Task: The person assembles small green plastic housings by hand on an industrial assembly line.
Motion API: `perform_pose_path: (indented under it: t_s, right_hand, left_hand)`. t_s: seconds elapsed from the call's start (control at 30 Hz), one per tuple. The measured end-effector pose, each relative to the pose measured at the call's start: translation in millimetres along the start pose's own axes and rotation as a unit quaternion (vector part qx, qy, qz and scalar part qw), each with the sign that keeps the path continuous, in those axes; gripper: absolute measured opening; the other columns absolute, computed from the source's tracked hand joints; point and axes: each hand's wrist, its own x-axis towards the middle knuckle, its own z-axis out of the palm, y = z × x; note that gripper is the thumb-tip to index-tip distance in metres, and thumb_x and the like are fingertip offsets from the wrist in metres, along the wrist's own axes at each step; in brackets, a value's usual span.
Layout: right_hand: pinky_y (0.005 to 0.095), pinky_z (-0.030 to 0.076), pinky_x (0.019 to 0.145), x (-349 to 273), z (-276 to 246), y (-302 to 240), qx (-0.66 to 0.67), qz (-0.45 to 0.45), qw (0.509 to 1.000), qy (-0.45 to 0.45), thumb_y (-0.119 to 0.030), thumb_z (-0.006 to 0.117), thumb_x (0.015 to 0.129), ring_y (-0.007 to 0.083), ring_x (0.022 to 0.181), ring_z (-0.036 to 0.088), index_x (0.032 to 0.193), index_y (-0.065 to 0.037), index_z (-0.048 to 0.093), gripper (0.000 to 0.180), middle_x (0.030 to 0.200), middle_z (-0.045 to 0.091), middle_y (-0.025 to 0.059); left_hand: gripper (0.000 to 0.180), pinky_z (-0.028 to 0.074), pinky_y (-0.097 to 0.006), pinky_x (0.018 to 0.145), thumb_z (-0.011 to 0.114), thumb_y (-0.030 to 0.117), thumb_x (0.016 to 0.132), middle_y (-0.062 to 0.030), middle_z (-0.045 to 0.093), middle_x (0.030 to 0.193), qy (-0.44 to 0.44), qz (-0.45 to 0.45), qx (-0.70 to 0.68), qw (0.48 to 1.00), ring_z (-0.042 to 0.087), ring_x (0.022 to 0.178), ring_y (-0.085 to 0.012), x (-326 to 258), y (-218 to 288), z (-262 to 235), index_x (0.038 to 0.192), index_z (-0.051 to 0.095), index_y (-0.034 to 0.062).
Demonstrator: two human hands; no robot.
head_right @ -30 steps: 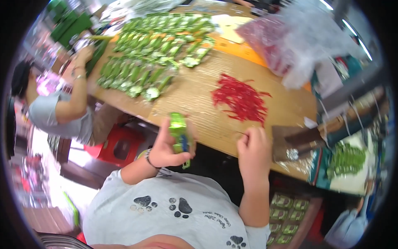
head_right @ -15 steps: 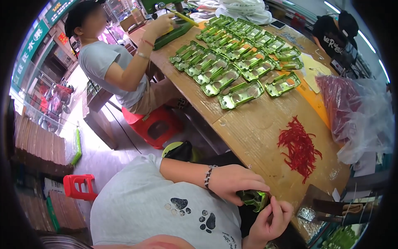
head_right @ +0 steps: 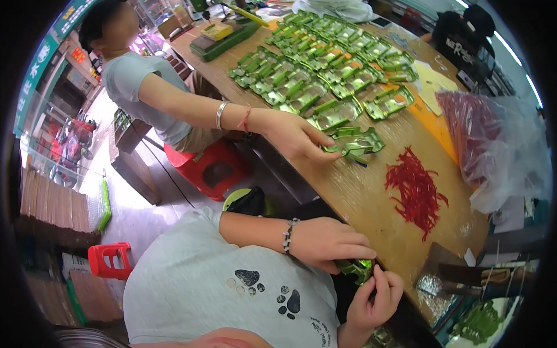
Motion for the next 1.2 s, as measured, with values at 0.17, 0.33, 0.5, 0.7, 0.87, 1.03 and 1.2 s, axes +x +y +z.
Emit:
perform_pose_path:
  t_s: [0.17, 0.33, 0.5, 0.7, 0.87, 1.03, 1.2]
  right_hand:
    - [0.0336, 0.048, 0.07, 0.0, 1.9, -6.1, -0.078, -0.041, 0.996, -0.002, 0.011, 0.062, 0.082, 0.0267, 0.079, 0.056, 0.11, 0.005, 0.068, 0.029, 0.091, 0.056, 0.014]
    - [0.033, 0.048, 0.068, 0.5, 6.2, -4.4, -0.069, -0.033, 0.997, 0.014, 0.012, 0.061, 0.081, 0.0258, 0.077, 0.056, 0.109, 0.006, 0.067, 0.029, 0.089, 0.056, 0.0141]
    - [0.0319, 0.047, 0.067, 1.0, 1.7, -4.5, -0.033, -0.032, 0.999, -0.003, 0.014, 0.061, 0.08, 0.025, 0.075, 0.055, 0.109, 0.006, 0.067, 0.031, 0.088, 0.056, 0.0131]
    - [0.0299, 0.047, 0.065, -3.0, -1.3, -4.6, -0.047, -0.042, 0.998, 0.011, 0.015, 0.062, 0.078, 0.024, 0.074, 0.055, 0.109, 0.006, 0.067, 0.032, 0.088, 0.056, 0.0133]
    - [0.0294, 0.047, 0.065, 3.4, -1.1, -3.5, -0.009, -0.01, 1.0, -0.007, 0.015, 0.063, 0.078, 0.0237, 0.072, 0.056, 0.108, 0.005, 0.067, 0.032, 0.086, 0.057, 0.0137]
    - [0.0272, 0.049, 0.066, 5.1, 5.8, 6.5, 0.135, 0.066, 0.989, -0.008, 0.014, 0.064, 0.079, 0.0212, 0.073, 0.059, 0.101, 0.003, 0.065, 0.025, 0.087, 0.06, 0.0128]
    - [0.0245, 0.047, 0.064, 2.8, 3.2, 12.2, 0.191, 0.132, 0.972, -0.028, 0.015, 0.063, 0.079, 0.0164, 0.073, 0.058, 0.099, 0.003, 0.064, 0.023, 0.089, 0.06, 0.0115]
  left_hand:
    - [0.088, 0.051, -0.039, 0.075, 0.084, 0.016, 0.06, -0.0105, 0.056, 0.122, -0.016, 0.002, 0.02, 1.0, 0.06, 0.1, -0.0311, -1.3, -1.0, -0.4, 0.138, 0.044, 0.0076]
    - [0.088, 0.052, -0.038, 0.074, 0.084, 0.015, 0.06, -0.0094, 0.056, 0.116, 0.003, 0.014, 0.034, 0.999, 0.061, 0.097, -0.0294, 2.0, -5.5, 1.0, 0.138, 0.044, 0.0092]
    - [0.09, 0.052, -0.038, 0.073, 0.084, 0.014, 0.061, -0.0092, 0.056, 0.112, -0.005, 0.002, 0.035, 0.999, 0.063, 0.092, -0.0291, 1.9, -3.8, 0.8, 0.141, 0.042, 0.0109]
    - [0.084, 0.053, -0.037, 0.075, 0.084, 0.014, 0.057, -0.0087, 0.058, 0.116, 0.0, -0.008, 0.04, 0.999, 0.063, 0.097, -0.0291, 3.4, 1.1, 5.2, 0.134, 0.05, 0.0088]
    - [0.081, 0.053, -0.038, 0.076, 0.084, 0.014, 0.055, -0.0093, 0.061, 0.114, -0.02, -0.021, 0.062, 0.998, 0.064, 0.093, -0.0299, 5.1, -0.1, 1.0, 0.13, 0.053, 0.0068]
    - [0.077, 0.052, -0.039, 0.076, 0.084, 0.013, 0.052, -0.0109, 0.064, 0.114, 0.015, 0.0, 0.105, 0.994, 0.064, 0.092, -0.0315, 6.0, -2.7, -2.5, 0.124, 0.057, 0.0053]
    - [0.072, 0.052, -0.038, 0.073, 0.084, 0.012, 0.053, -0.0106, 0.064, 0.116, -0.003, 0.0, 0.126, 0.992, 0.064, 0.091, -0.0307, 4.9, -9.7, 7.2, 0.119, 0.056, 0.0069]
